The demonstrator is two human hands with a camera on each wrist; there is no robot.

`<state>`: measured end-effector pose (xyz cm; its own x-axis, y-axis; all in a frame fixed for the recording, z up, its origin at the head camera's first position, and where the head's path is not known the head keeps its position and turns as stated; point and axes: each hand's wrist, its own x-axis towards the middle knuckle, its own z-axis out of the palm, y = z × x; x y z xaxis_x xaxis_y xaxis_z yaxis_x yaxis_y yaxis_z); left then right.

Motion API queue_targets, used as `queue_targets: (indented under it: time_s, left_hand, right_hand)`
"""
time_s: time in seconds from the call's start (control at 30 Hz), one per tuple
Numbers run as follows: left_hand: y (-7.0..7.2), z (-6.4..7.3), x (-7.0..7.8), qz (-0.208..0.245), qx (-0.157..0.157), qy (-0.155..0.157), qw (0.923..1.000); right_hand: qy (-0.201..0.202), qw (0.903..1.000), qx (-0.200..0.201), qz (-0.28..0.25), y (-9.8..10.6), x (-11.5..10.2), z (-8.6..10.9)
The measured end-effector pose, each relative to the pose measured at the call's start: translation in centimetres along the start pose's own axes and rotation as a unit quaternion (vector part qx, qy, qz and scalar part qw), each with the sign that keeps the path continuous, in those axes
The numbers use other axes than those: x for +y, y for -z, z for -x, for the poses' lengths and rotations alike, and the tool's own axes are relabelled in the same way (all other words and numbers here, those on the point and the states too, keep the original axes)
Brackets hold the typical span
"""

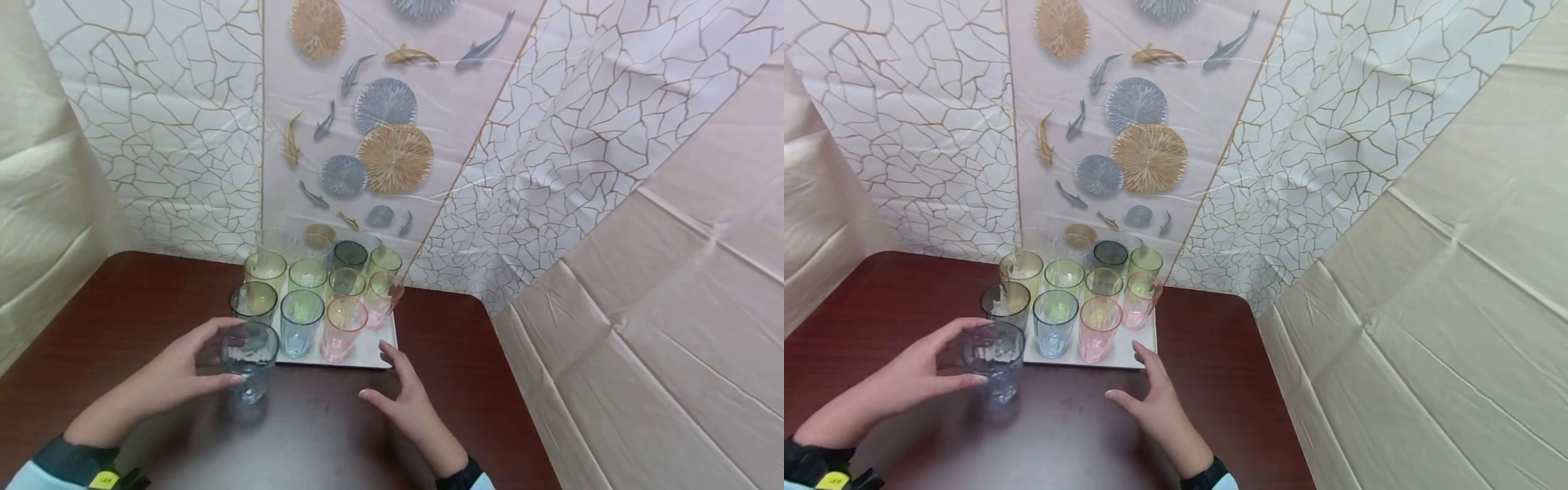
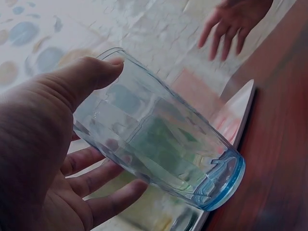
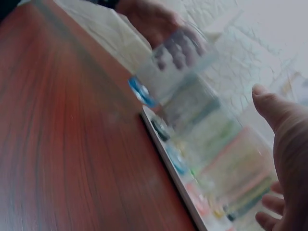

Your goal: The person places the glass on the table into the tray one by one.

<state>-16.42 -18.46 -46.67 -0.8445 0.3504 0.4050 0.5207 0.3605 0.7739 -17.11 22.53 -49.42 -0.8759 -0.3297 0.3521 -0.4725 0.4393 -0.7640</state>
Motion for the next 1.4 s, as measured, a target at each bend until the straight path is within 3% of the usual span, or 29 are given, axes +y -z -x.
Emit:
queue_targets:
  time_s: [0.17,0.3,0.57,0.8,0.87,1.0,1.1,1.2,1.4]
  left_hand:
    - [-2.2,-0.9,1.1,0.024,-0.032,-0.005,0.9992]
    - [-4.0,-1.6,2.0,0.05,-0.054,-0.006,0.9973]
    - [-6.8,-3.0,3.1,0.112,-0.077,-0.029,0.9903]
    - [-7.3,-3.2,3.5,0.118,-0.08,-0.037,0.9891]
    - [-7.2,-3.1,3.5,0.093,-0.076,-0.049,0.9915]
    - [-6.8,-2.6,3.4,-0.005,-0.049,-0.068,0.9965]
    - [-6.2,-1.6,2.9,-0.087,-0.027,-0.05,0.9946]
    - [-5.3,-0.3,1.9,-0.154,-0.014,-0.028,0.9875]
    - [-2.8,2.3,-0.9,-0.277,0.031,-0.007,0.9602]
  right_hand:
    - [0.073,0.9963,-0.028,-0.035,-2.0,-1.4,-1.3]
    - [0.122,0.9871,-0.058,-0.085,-3.6,-2.7,-2.2]
    - [0.138,0.9799,-0.086,-0.115,-4.9,-6.5,-2.7]
    - [0.144,0.9782,-0.079,-0.127,-4.9,-8.2,-2.8]
    - [0.148,0.9777,-0.078,-0.127,-5.0,-8.1,-2.8]
    - [0.152,0.978,-0.07,-0.124,-4.9,-8.1,-2.7]
    - [0.15,0.9791,-0.06,-0.123,-4.6,-7.8,-2.6]
    - [0.137,0.982,-0.049,-0.12,-4.3,-6.7,-2.3]
    - [0.097,0.9899,-0.022,-0.1,-3.0,-3.0,-1.4]
